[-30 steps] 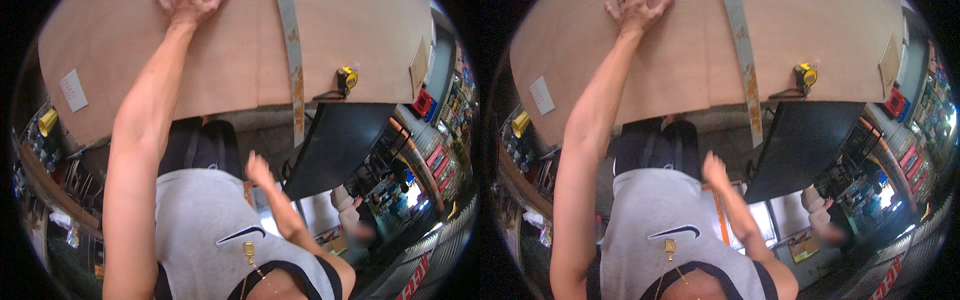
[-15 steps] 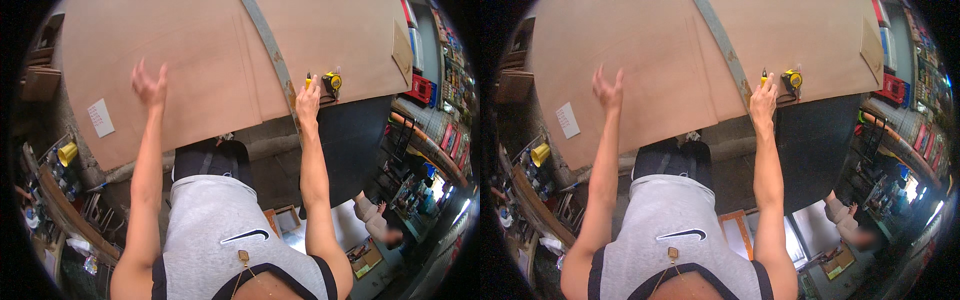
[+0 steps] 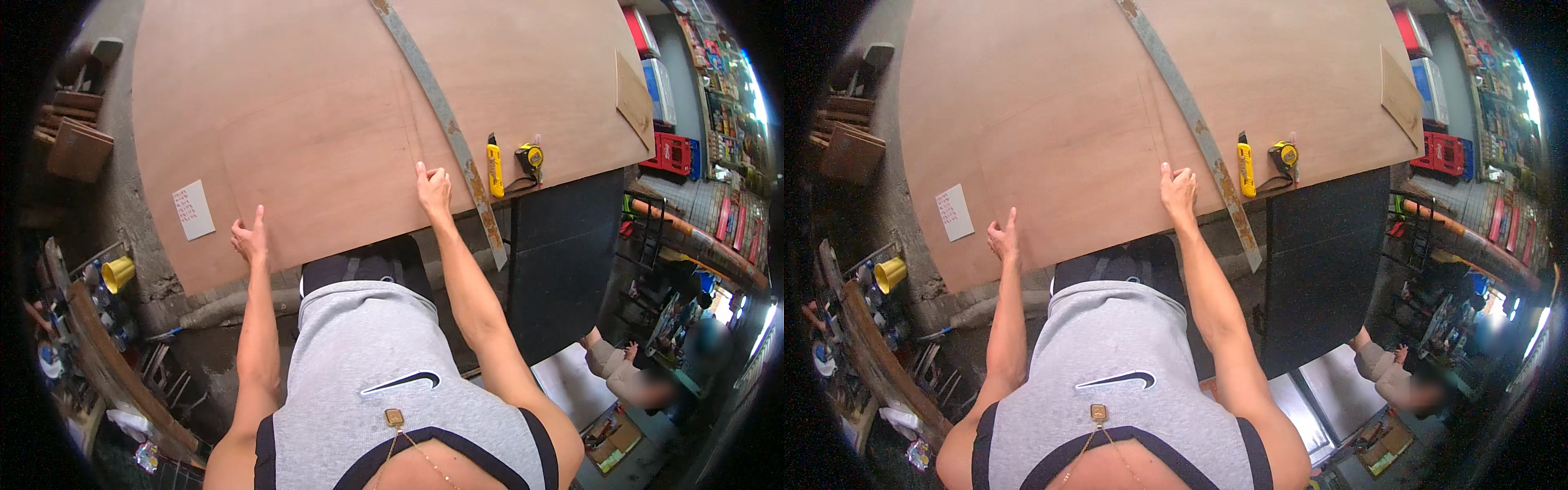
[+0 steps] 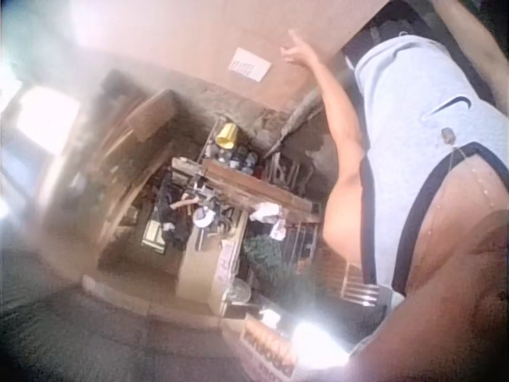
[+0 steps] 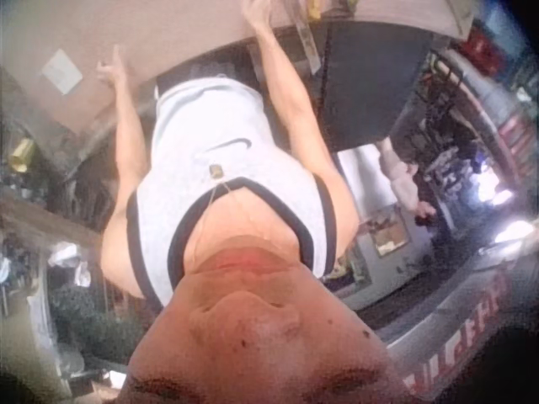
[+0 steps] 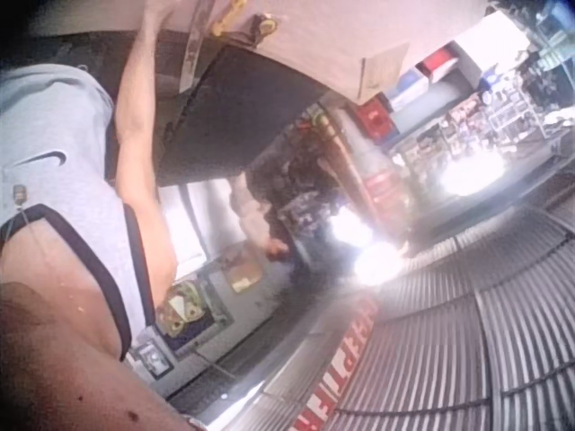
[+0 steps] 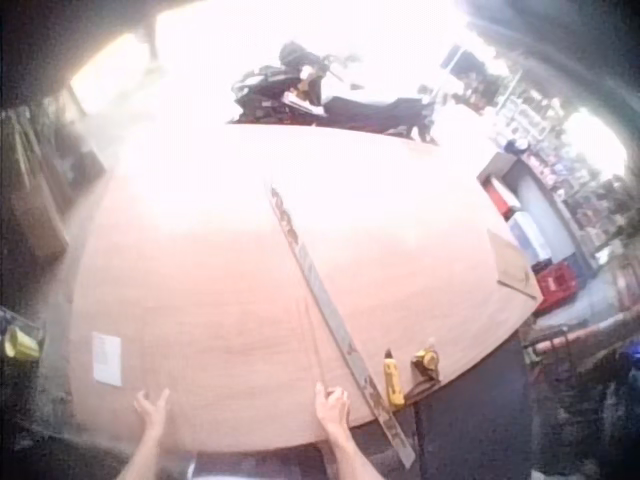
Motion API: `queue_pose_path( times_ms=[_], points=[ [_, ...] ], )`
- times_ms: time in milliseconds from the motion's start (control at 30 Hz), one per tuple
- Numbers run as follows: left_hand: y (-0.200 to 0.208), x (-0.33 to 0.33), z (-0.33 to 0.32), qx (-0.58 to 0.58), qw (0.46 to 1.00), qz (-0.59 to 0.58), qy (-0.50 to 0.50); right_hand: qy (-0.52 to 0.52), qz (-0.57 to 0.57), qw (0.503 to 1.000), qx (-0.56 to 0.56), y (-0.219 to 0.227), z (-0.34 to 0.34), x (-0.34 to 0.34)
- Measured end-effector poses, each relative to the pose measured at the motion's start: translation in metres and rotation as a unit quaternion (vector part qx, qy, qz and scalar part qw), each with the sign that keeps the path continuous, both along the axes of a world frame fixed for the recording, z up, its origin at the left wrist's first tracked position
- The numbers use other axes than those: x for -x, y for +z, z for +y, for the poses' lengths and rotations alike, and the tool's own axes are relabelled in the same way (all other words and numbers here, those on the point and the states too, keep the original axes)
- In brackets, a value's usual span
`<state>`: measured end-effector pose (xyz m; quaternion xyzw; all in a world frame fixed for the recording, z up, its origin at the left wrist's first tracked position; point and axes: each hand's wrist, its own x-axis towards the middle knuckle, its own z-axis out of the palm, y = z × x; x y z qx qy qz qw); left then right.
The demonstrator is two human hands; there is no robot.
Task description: The person uses a metal ruler and a utility knife to score and cut a large sheet of plywood on a workbench. They repeatedly align the ruler, score along the edge, and snap off sections to create smaller rectangular pieces.
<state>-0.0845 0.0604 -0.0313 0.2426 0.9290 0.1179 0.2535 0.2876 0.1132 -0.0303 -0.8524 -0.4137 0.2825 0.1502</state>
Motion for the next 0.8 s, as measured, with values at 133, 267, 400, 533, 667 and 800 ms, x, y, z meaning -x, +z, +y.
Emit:
queue_pose_path(
  times_ms=[133,267,400,533,667,800],
  points=[
    [-0.003,0.033,0.003,-0.076,0.991,-0.078,0.073,-0.023,0.132,0.991,-0.014,0.022,0.009,-0.015],
    [0.018,0.023,0.013,-0.062,0.995,-0.057,0.047,-0.057,0.273,0.958,-0.074,0.042,-0.013,-0.022],
    [0.022,0.017,0.001,-0.077,0.995,-0.055,0.025,-0.058,0.281,0.947,-0.143,0.033,-0.039,-0.039],
    [0.021,0.021,-0.016,-0.141,0.988,-0.061,0.013,-0.013,0.293,0.937,-0.19,0.05,-0.064,-0.05],
    [0.039,0.017,-0.037,-0.174,0.983,-0.06,-0.017,-0.003,0.305,0.925,-0.226,0.073,-0.1,-0.053],
    [0.064,0.003,-0.066,-0.215,0.969,-0.119,-0.025,-0.037,0.391,0.882,-0.261,0.062,-0.141,-0.061]
  ],
)
